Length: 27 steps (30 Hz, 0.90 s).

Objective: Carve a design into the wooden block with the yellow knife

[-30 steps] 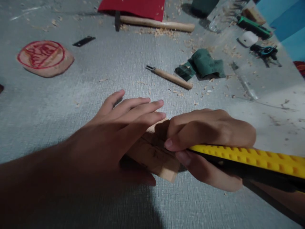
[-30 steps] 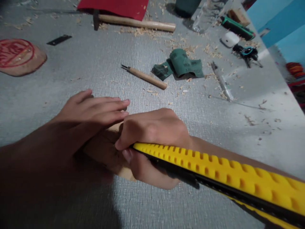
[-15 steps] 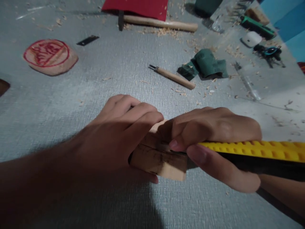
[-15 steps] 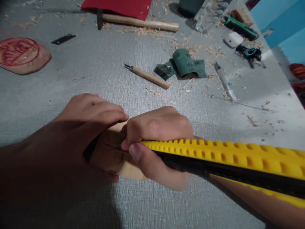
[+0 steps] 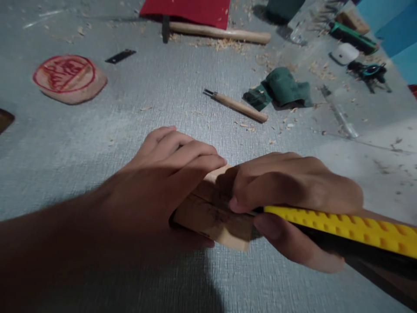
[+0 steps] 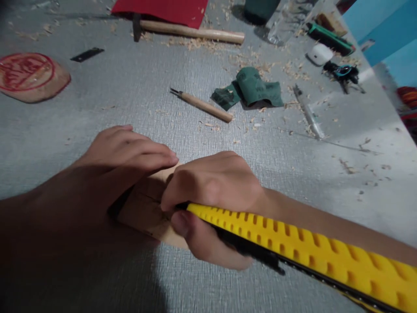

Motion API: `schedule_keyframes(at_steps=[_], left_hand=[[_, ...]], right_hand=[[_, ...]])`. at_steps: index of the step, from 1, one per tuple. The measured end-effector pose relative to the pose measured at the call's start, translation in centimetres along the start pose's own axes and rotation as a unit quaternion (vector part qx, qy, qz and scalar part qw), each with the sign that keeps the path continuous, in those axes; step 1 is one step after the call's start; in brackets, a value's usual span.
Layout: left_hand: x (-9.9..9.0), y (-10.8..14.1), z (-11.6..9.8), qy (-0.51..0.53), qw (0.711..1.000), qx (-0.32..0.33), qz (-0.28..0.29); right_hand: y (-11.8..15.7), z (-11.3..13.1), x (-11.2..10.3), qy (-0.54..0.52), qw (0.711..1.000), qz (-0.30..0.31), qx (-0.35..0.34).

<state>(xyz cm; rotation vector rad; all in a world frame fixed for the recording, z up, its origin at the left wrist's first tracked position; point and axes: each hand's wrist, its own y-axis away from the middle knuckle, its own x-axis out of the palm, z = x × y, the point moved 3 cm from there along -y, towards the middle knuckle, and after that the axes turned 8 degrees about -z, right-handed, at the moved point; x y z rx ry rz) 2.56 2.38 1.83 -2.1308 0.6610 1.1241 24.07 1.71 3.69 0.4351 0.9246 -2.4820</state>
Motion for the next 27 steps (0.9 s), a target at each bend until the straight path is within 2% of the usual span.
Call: schedule_keyframes(at_steps=[5, 11, 18, 24, 27], left_hand=[[0.03, 0.15, -0.19, 0.008, 1.0, -0.003, 0.007], [0.23, 0.07, 0.2, -0.004, 1.0, 0.014, -0.007], [0.2, 0.01, 0.26, 0.014, 1.0, 0.021, -0.013], [0.27, -0.11, 0.21, 0.014, 1.0, 0.012, 0.006], [0.28, -0.13, 0.14, 0.014, 1.0, 0.013, -0.006]], right_hand=[[-0.27, 0.08, -0.11, -0.01, 0.999, 0.039, -0.009], [-0.47, 0.1, 0.43, -0.036, 0.999, -0.021, -0.02], [-0.4, 0.09, 0.63, -0.045, 0.999, -0.012, -0.026], [-0.37, 0.22, 0.63, -0.058, 0.998, 0.007, -0.029], [-0.27, 0.08, 0.53, -0.062, 0.998, 0.001, -0.017]])
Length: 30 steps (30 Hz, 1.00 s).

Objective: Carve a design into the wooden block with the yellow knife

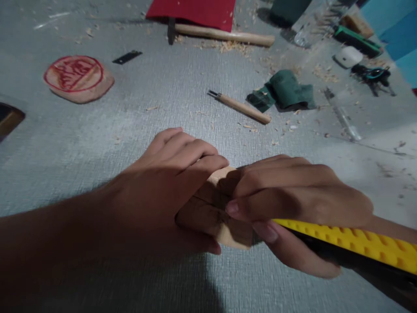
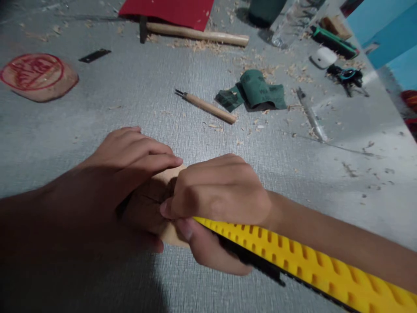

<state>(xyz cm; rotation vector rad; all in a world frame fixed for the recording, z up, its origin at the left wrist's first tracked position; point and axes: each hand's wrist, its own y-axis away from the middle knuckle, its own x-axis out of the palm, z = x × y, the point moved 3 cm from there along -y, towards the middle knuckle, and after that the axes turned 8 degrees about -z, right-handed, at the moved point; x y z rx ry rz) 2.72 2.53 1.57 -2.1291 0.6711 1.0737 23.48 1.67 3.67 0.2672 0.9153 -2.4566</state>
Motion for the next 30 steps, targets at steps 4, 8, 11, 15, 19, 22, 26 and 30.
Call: schedule_keyframes(at_steps=[4, 8, 11, 15, 19, 22, 26, 30], left_hand=[[0.0, 0.1, -0.1, -0.005, 1.0, 0.0, -0.016], [-0.1, 0.4, -0.2, -0.006, 1.0, -0.014, -0.021], [-0.1, 0.6, -0.3, -0.008, 0.999, -0.022, -0.025], [0.0, 0.8, -0.4, -0.003, 0.999, -0.03, -0.019], [0.2, 0.8, -0.3, -0.017, 0.999, -0.03, -0.024], [0.4, 0.7, -0.2, -0.031, 0.999, -0.028, -0.032], [0.7, 0.8, -0.1, -0.052, 0.998, -0.019, -0.028], [0.8, 1.0, 0.0, -0.059, 0.998, -0.007, -0.03]], right_hand=[[-0.1, 0.0, -0.5, 0.04, 0.999, 0.017, -0.014], [-0.5, -0.1, -1.3, 0.102, 0.995, 0.024, -0.005], [-0.7, -0.3, -1.5, 0.125, 0.992, 0.016, 0.023], [-0.8, -0.6, -1.5, 0.111, 0.993, -0.014, 0.024], [-1.0, -0.5, -1.4, 0.101, 0.995, -0.007, 0.023], [-1.1, -0.2, -1.6, 0.104, 0.994, -0.008, 0.029], [-0.9, 0.0, -1.5, 0.117, 0.993, -0.023, 0.023], [-0.6, 0.0, -1.5, 0.129, 0.989, -0.062, 0.026]])
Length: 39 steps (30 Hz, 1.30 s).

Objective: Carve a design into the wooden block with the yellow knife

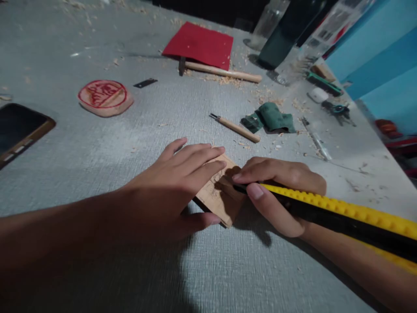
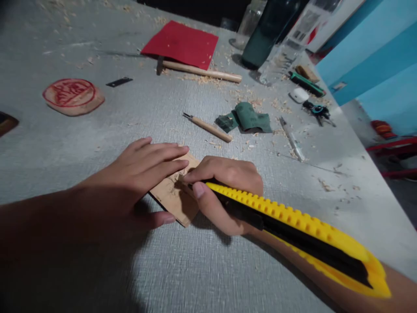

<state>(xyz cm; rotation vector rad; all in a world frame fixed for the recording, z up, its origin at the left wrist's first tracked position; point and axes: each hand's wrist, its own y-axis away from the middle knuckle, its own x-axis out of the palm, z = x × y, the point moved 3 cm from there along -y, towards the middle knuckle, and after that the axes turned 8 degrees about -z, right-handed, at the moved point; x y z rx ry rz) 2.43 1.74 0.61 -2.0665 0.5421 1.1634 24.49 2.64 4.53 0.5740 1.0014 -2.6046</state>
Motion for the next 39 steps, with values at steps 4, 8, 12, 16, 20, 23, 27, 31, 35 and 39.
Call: schedule_keyframes(at_steps=[4, 8, 12, 16, 20, 23, 27, 31, 35, 39], left_hand=[[0.0, 0.0, 0.0, 0.005, 1.0, -0.003, 0.001], [0.0, -0.1, 0.0, 0.005, 1.0, -0.007, 0.009], [-0.1, -0.1, 0.2, -0.012, 1.0, -0.007, 0.015], [-0.2, -0.1, 0.4, -0.018, 0.999, 0.013, 0.023], [-0.3, 0.0, 0.3, -0.043, 0.998, 0.027, 0.032], [-0.4, 0.0, 0.1, -0.036, 0.999, 0.015, 0.019], [-0.4, 0.0, -0.2, -0.024, 1.0, 0.002, 0.015], [-0.3, 0.1, -0.2, -0.024, 1.0, -0.004, 0.011], [-0.2, 0.1, -0.2, -0.011, 1.0, 0.0, -0.011], [-0.1, 0.1, -0.2, -0.01, 1.0, -0.008, -0.017]], right_hand=[[0.1, 0.0, 0.1, 0.011, 1.0, -0.001, -0.005], [0.3, -0.3, 0.3, -0.02, 1.0, 0.0, -0.015], [0.7, -0.9, 0.6, -0.05, 0.998, -0.016, -0.035], [0.6, -1.1, 0.6, -0.057, 0.997, -0.019, -0.039], [0.2, -1.0, 0.4, -0.074, 0.996, -0.023, -0.038], [0.1, -0.9, 0.2, -0.074, 0.996, -0.02, -0.036], [0.2, -1.1, -0.1, -0.058, 0.998, -0.004, -0.008], [0.3, -1.4, -0.5, -0.079, 0.997, 0.008, -0.014], [0.1, -1.4, -0.7, -0.098, 0.995, 0.007, -0.008], [-0.2, -1.3, -0.5, -0.103, 0.994, -0.02, -0.01]])
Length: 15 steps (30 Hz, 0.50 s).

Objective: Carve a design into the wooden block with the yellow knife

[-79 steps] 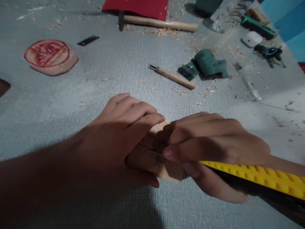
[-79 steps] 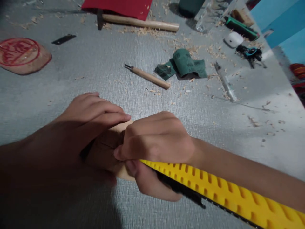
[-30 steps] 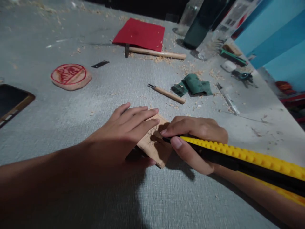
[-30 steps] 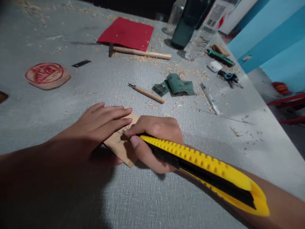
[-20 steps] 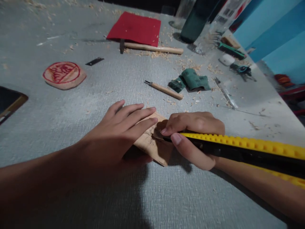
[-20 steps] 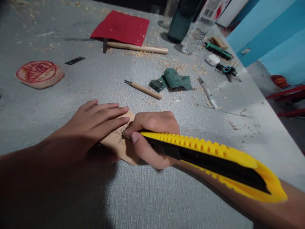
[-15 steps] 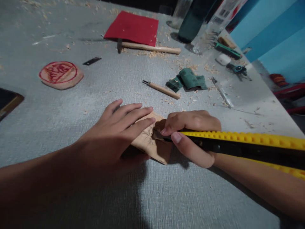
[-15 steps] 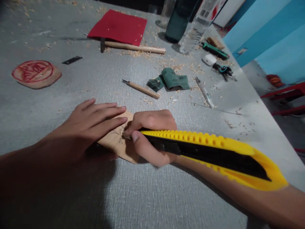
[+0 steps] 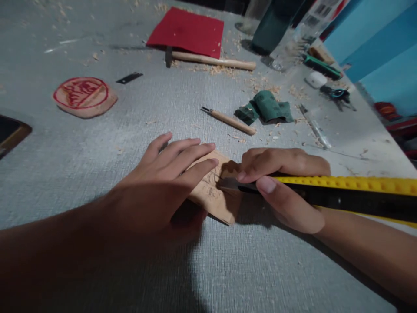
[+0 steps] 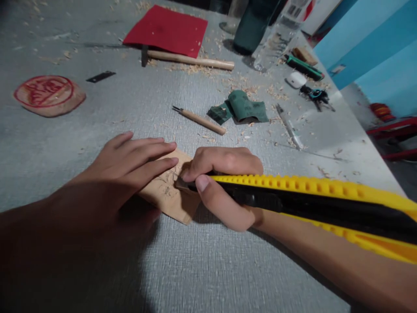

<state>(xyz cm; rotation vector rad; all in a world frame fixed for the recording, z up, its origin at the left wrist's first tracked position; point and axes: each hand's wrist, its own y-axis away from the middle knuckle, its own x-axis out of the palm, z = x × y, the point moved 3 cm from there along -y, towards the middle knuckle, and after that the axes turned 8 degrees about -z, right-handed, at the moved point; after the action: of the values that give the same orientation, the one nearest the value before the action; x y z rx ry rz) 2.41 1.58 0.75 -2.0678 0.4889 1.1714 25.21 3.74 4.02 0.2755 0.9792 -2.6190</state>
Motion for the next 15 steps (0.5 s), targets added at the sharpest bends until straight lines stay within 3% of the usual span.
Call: schedule_keyframes(at_steps=[4, 12, 15], left_hand=[[-0.4, -0.2, 0.0, -0.005, 1.0, -0.006, 0.01], [-1.1, -0.6, 0.6, 0.04, 0.998, -0.018, -0.053], [-1.0, -0.7, 0.6, 0.037, 0.998, -0.012, -0.043]], right_hand=[[0.1, 0.0, 0.5, 0.016, 1.0, -0.011, -0.008], [0.8, 0.0, 0.4, 0.072, 0.991, -0.098, 0.058], [0.6, 0.0, 0.4, 0.084, 0.99, -0.09, 0.066]])
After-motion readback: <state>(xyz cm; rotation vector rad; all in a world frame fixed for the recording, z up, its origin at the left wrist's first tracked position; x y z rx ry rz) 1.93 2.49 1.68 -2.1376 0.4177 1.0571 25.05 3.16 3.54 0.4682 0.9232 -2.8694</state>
